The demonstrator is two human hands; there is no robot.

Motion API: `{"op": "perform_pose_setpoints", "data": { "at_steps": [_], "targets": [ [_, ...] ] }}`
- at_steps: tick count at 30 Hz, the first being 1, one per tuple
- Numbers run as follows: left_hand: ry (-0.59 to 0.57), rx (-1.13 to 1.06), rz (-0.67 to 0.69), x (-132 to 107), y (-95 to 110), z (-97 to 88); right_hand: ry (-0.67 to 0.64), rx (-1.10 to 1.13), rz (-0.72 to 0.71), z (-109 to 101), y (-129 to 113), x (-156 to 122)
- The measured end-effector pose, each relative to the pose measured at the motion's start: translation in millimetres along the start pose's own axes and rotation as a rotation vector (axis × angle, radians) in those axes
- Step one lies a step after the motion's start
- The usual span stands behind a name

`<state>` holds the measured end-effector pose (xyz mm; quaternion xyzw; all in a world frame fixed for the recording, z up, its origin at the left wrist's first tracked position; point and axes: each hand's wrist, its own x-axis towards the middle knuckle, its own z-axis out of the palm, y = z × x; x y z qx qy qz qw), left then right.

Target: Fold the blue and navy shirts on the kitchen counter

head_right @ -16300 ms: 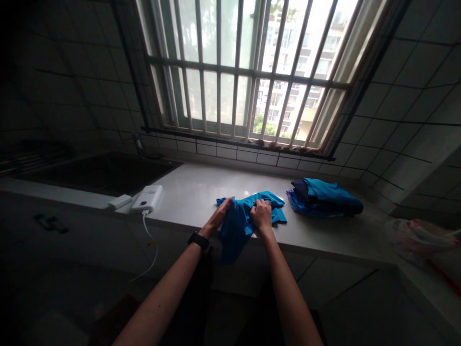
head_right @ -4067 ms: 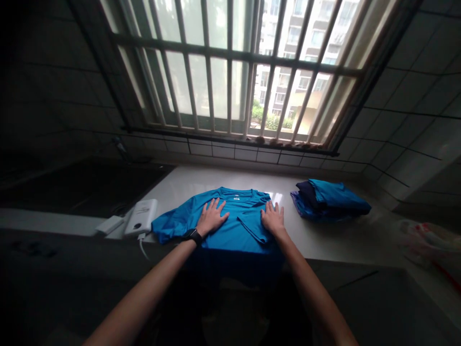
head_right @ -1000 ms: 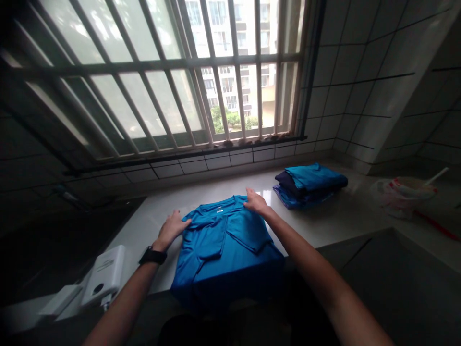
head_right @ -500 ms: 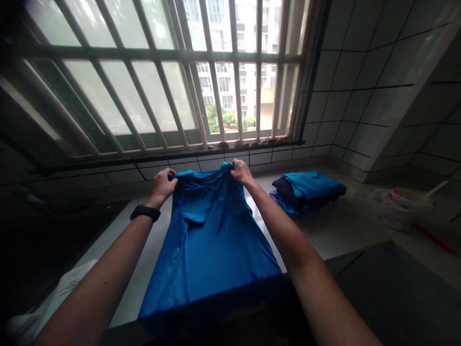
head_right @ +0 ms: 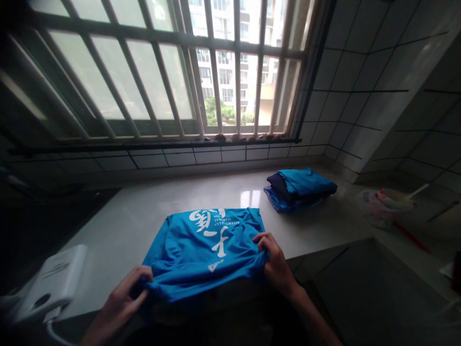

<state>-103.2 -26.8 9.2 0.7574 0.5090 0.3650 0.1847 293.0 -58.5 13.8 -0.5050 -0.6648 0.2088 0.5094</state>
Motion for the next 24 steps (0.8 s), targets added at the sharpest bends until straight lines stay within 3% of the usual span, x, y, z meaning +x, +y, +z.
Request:
{"op": "perform_pose_setpoints", "data": {
  "at_steps": [2,5,10,14,17,20,24],
  "targets": [
    [-0.037,0.041,-0.019,-13,-13,16.2,-0.083,-0.037,0.077,9,12,-24],
    [-0.087,0.081,-0.001,0,-22,24.5,-0.151,-0.082,0.105,15,23,-26],
    [-0.205,0.129,-0.022,64,-11,27.4,-0.162,-0.102,0.028,17,38,26],
    [-0.183,0.178,-0.059,94,9,23.6,-0.121,-0.184,0.03,13,36,68],
    [0.005,0.184,-0.055,79,19,14.4,-0.055,-0.22,-0.039,3,27,68],
    [0.175,0.18,-0.047,42,14,6.2,-0.056,-0.178,-0.086,-16,21,42],
    [0.056,0.249,-0.044,-2,-6,0.6,-0.31,-0.253,-0.047,-42,18,0]
  ]
}}
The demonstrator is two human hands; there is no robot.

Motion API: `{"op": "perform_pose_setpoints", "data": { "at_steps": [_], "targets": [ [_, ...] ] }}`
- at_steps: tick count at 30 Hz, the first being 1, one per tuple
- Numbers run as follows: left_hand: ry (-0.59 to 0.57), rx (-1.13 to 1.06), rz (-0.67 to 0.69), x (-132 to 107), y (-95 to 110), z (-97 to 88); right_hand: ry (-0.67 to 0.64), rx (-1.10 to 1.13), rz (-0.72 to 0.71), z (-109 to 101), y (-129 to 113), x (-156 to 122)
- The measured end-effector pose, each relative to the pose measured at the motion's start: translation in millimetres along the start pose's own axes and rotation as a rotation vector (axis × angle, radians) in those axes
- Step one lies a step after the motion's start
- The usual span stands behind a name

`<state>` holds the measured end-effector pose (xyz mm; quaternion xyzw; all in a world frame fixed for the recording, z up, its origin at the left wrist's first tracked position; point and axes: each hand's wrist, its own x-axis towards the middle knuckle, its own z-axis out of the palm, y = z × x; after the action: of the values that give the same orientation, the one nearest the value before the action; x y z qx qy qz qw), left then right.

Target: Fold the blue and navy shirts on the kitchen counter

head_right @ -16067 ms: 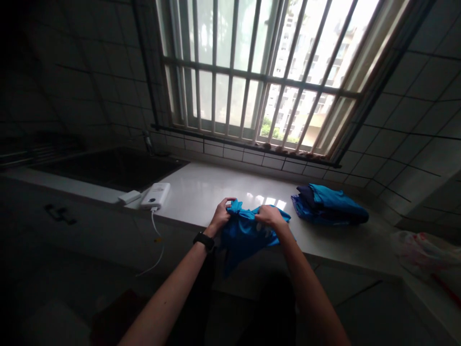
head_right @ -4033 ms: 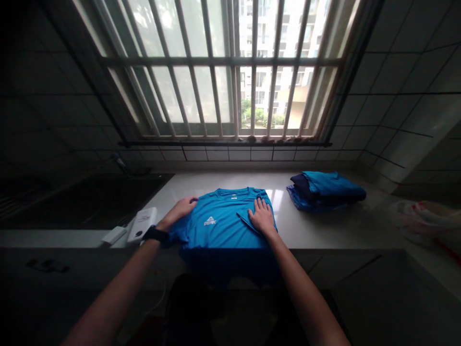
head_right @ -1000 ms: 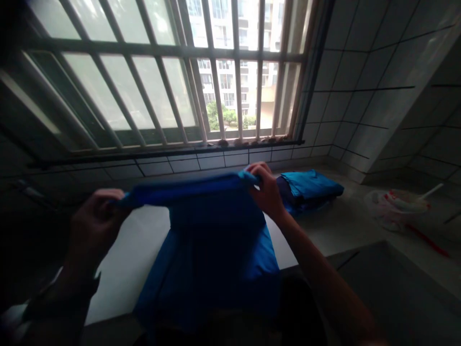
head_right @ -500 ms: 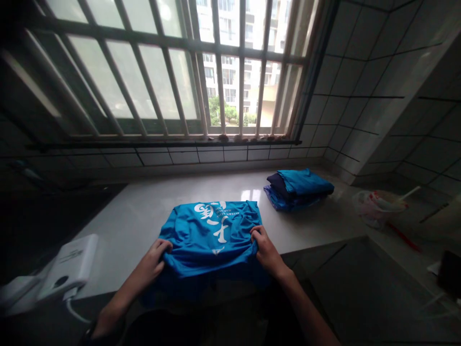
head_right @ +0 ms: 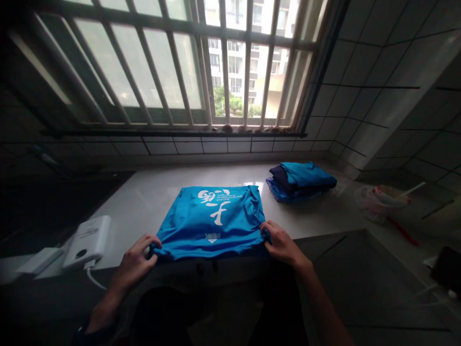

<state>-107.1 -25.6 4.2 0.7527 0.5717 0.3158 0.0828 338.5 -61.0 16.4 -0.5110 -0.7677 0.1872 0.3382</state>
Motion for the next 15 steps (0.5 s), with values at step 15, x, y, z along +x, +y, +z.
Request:
{"op": "perform_pose_setpoints", "data": {
  "at_steps": [15],
  "targets": [
    [-0.17,0.409,0.042,21,21,47.2,0.044,-0.513,0.23,82,-21,-4]
  ]
}}
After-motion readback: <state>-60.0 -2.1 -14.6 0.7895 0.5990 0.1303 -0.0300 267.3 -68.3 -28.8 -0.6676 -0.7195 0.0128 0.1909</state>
